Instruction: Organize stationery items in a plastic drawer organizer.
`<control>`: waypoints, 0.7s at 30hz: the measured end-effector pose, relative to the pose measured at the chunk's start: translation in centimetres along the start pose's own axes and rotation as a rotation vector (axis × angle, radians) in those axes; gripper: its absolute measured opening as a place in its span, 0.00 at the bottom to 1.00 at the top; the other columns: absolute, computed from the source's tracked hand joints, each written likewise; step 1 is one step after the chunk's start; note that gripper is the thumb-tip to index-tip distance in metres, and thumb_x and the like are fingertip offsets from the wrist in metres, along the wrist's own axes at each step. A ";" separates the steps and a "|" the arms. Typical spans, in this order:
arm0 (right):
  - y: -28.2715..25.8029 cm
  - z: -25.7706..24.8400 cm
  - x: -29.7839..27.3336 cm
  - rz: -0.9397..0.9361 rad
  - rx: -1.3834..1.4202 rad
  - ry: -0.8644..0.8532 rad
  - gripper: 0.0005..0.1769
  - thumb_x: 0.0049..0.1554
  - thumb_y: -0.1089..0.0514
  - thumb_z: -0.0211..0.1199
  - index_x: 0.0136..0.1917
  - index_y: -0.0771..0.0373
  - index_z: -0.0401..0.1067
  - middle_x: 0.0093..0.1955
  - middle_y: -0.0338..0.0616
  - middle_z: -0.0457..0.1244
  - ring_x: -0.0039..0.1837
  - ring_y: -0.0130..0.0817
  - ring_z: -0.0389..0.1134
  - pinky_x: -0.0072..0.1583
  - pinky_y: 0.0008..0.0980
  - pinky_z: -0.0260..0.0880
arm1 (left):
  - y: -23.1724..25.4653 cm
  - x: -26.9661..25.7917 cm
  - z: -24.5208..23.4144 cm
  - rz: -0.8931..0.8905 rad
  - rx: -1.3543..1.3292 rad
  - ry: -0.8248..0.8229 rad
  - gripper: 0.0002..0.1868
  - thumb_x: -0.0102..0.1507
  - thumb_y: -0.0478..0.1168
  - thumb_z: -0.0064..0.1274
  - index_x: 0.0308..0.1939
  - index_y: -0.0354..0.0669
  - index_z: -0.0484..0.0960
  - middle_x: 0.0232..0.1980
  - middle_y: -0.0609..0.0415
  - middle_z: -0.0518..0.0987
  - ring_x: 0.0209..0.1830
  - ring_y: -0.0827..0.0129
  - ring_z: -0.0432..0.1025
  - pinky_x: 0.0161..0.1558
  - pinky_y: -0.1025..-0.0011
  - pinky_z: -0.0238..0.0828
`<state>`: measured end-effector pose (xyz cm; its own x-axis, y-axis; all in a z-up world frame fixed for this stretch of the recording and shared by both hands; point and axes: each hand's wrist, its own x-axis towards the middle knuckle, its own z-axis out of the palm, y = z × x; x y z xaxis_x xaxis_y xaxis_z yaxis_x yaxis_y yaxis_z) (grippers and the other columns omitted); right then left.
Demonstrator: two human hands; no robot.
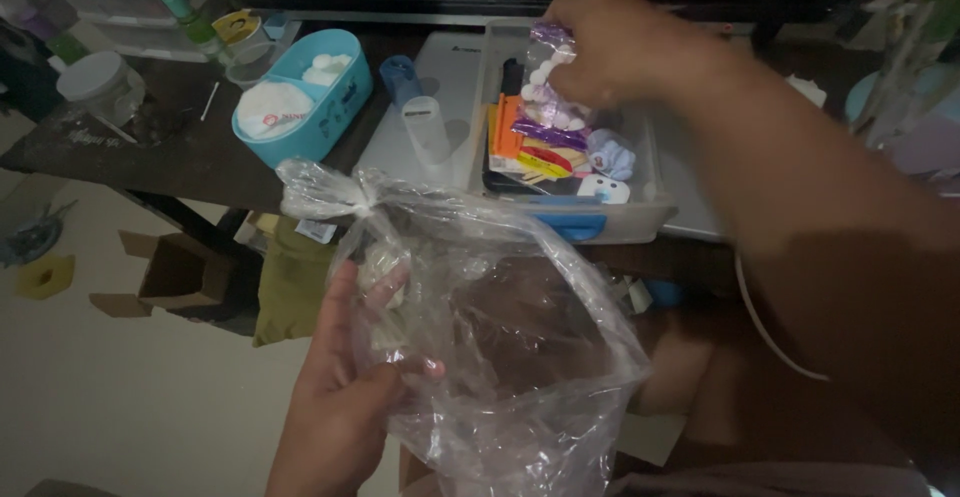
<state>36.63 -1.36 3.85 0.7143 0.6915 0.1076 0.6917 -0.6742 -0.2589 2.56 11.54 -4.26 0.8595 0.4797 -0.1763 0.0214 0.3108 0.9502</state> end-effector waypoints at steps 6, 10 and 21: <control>-0.4 2.4 0.3 -0.072 -0.343 0.163 0.50 0.42 0.55 0.77 0.76 0.54 0.64 0.69 0.53 0.61 0.69 0.52 0.63 0.64 0.52 0.65 | -3.0 0.5 -3.1 0.302 -0.037 -0.318 0.55 0.55 0.17 0.38 0.82 0.41 0.30 0.81 0.36 0.54 0.50 0.55 0.78 0.45 0.63 0.78; -2.0 2.0 -0.9 -0.284 -0.193 0.085 0.33 0.52 0.52 0.72 0.69 0.54 0.70 0.69 0.51 0.62 0.66 0.51 0.66 0.65 0.46 0.66 | -3.1 0.4 -2.9 0.309 -0.045 -0.304 0.54 0.56 0.17 0.38 0.83 0.40 0.30 0.81 0.36 0.54 0.49 0.56 0.78 0.46 0.64 0.78; -4.5 0.2 -2.6 -0.132 0.012 -0.261 0.26 0.56 0.43 0.65 0.67 0.44 0.73 0.61 0.44 0.69 0.60 0.41 0.71 0.63 0.41 0.69 | -3.2 0.3 -3.1 0.317 -0.058 -0.326 0.54 0.57 0.18 0.39 0.83 0.43 0.31 0.82 0.38 0.53 0.49 0.56 0.78 0.44 0.65 0.77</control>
<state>31.61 -0.04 4.55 0.5658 0.8172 -0.1096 0.7741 -0.5722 -0.2708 1.21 13.23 -8.14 0.9352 0.2777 0.2197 -0.2889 0.2400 0.9268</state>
